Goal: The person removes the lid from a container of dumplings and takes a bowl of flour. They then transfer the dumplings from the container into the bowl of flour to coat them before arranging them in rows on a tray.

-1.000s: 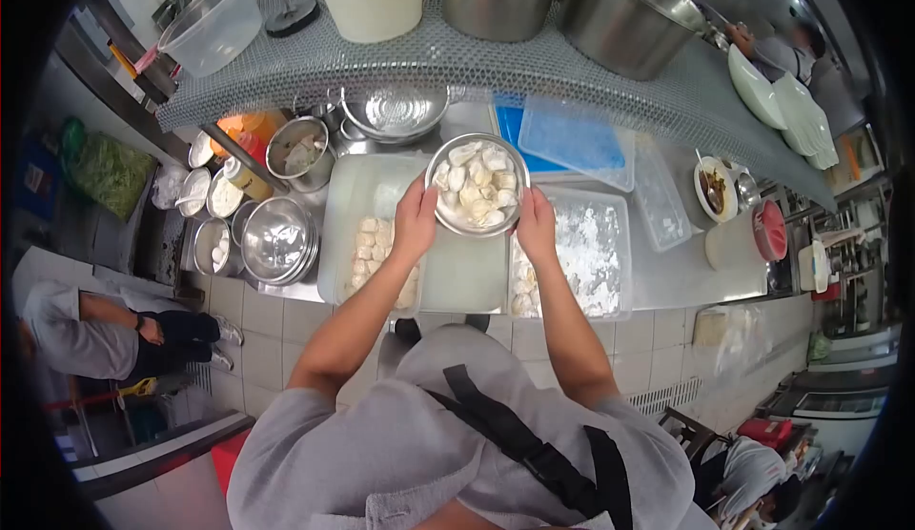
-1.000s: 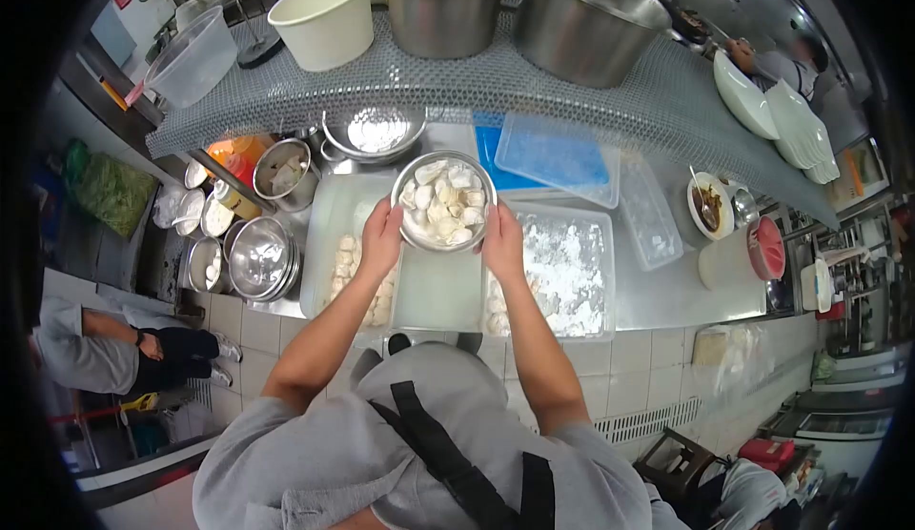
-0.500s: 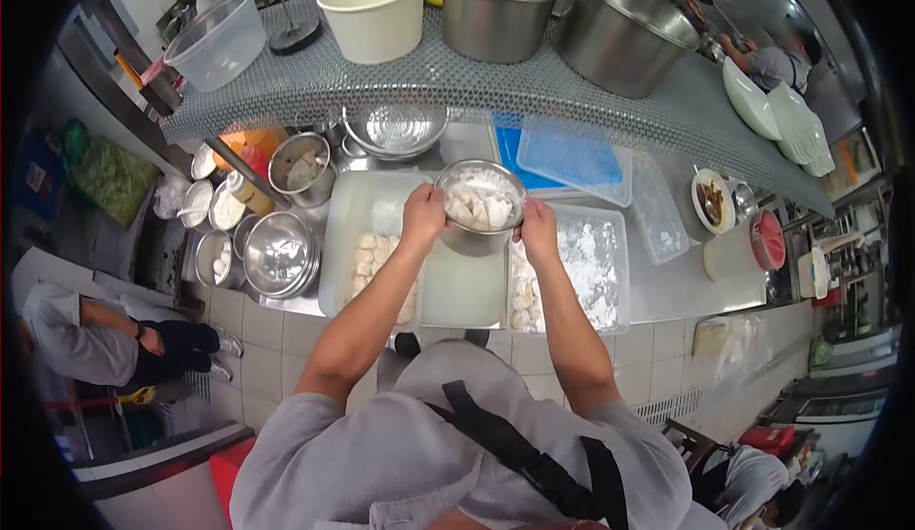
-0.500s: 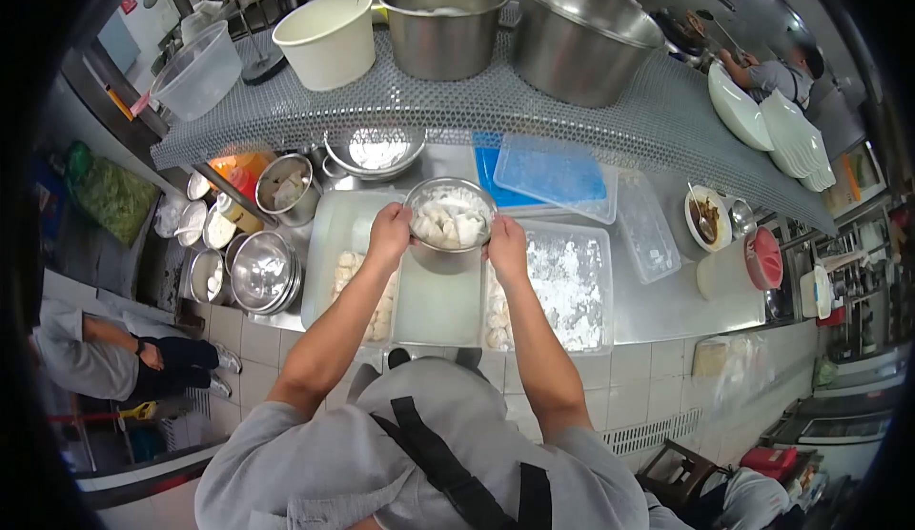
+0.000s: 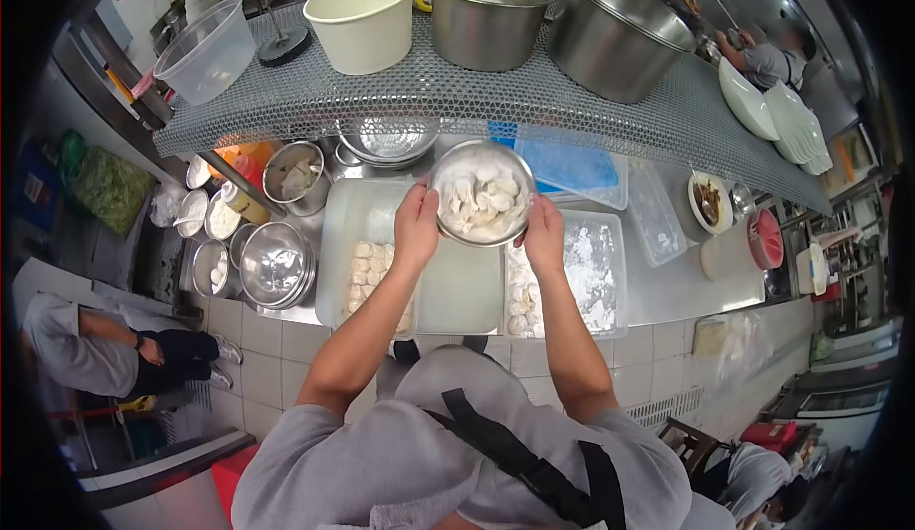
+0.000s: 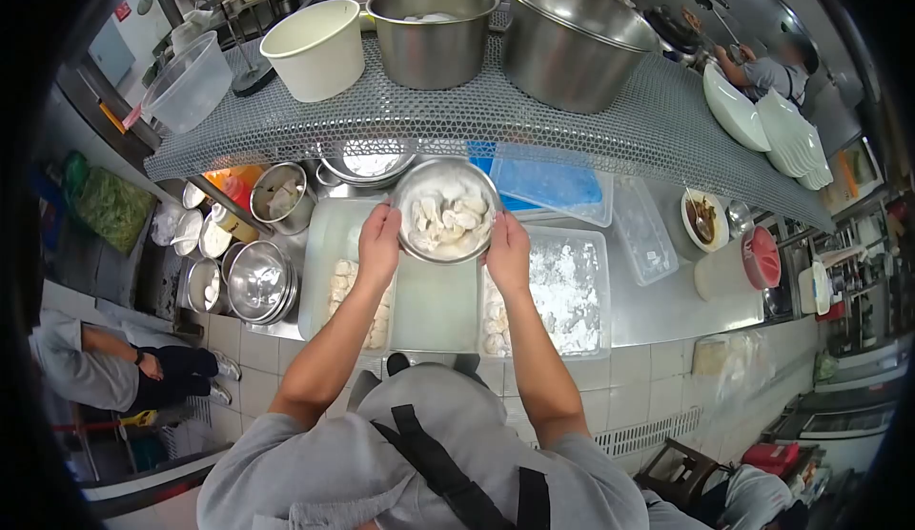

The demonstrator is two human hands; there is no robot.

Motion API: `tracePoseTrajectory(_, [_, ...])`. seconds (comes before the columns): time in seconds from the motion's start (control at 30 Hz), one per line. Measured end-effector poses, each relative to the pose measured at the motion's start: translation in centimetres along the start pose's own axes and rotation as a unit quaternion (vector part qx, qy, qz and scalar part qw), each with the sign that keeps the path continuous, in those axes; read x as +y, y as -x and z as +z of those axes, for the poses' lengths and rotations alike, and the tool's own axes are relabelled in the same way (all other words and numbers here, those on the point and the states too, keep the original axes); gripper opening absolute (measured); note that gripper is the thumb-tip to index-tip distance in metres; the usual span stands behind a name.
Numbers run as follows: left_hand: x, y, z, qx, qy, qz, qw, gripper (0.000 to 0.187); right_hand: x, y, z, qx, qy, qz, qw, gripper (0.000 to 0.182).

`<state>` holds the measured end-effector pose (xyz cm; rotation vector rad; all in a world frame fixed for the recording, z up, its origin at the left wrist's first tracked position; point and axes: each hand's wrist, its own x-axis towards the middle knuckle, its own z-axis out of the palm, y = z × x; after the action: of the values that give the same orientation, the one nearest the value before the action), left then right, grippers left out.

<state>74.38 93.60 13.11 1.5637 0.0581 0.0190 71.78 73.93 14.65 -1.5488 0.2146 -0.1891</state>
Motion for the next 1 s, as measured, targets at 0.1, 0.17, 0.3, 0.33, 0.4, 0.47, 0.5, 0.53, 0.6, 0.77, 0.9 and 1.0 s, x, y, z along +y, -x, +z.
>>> tracePoseTrajectory(0.1, [-1.7, 0.8, -0.1, -0.013, 0.044, 0.137, 0.99, 0.042, 2.1, 0.5, 0.1, 0.033, -0.015, -0.185, 0.982, 0.03])
tracePoseTrajectory(0.17, [-3.2, 0.5, -0.1, -0.003, -0.026, 0.118, 0.993, 0.039, 3.5, -0.1, -0.2, 0.035, 0.008, -0.138, 0.99, 0.03])
tracePoseTrajectory(0.3, [-0.1, -0.2, 0.8, 0.019, 0.02, -0.045, 0.999, 0.019, 3.5, -2.0, -0.8, -0.027, 0.04, 0.032, 0.998, 0.031])
tracePoseTrajectory(0.33, [1.1, 0.6, 0.7, 0.009, 0.049, -0.025, 0.998, 0.021, 1.8, -0.9, -0.7, -0.016, 0.033, 0.012, 0.999, 0.031])
tracePoseTrajectory(0.4, [-0.5, 1.2, 0.9, 0.045, 0.025, 0.124, 0.991, 0.022, -0.1, 1.4, -0.5, 0.008, 0.001, -0.076, 0.997, 0.031])
tracePoseTrajectory(0.47, [-1.5, 0.8, 1.0, 0.08, -0.001, 0.272, 0.959, 0.024, 4.8, -0.2, -1.2, 0.007, 0.018, -0.126, 0.992, 0.031])
tracePoseTrajectory(0.5, [-1.9, 1.0, 0.9, 0.062, -0.004, 0.177, 0.982, 0.025, 6.9, -0.2, -1.4, 0.007, 0.034, -0.167, 0.985, 0.031])
tracePoseTrajectory(0.53, [-2.4, 1.3, 0.8, 0.044, -0.007, 0.076, 0.996, 0.025, 5.9, 0.3, -1.3, -0.025, 0.017, -0.055, 0.998, 0.03])
tracePoseTrajectory(0.6, [-3.9, 0.2, 0.5, 0.02, -0.029, -0.108, 0.994, 0.022, 5.5, -0.4, -1.1, -0.028, 0.036, 0.013, 0.999, 0.03])
tracePoseTrajectory(0.77, [-1.3, 0.6, 0.7, 0.008, 0.001, -0.018, 1.0, 0.022, 0.6, 0.9, -0.6, 0.004, 0.008, -0.025, 1.0, 0.031])
tracePoseTrajectory(0.9, [-4.0, 1.1, 0.4, 0.063, -0.055, 0.351, 0.933, 0.035, 2.7, 1.8, -0.6, -0.002, -0.019, -0.112, 0.994, 0.031])
tracePoseTrajectory(1.0, [-1.4, 0.4, 0.7, 0.006, -0.015, -0.114, 0.993, 0.033, 5.3, 0.4, -1.1, -0.012, 0.028, 0.019, 0.999, 0.03])
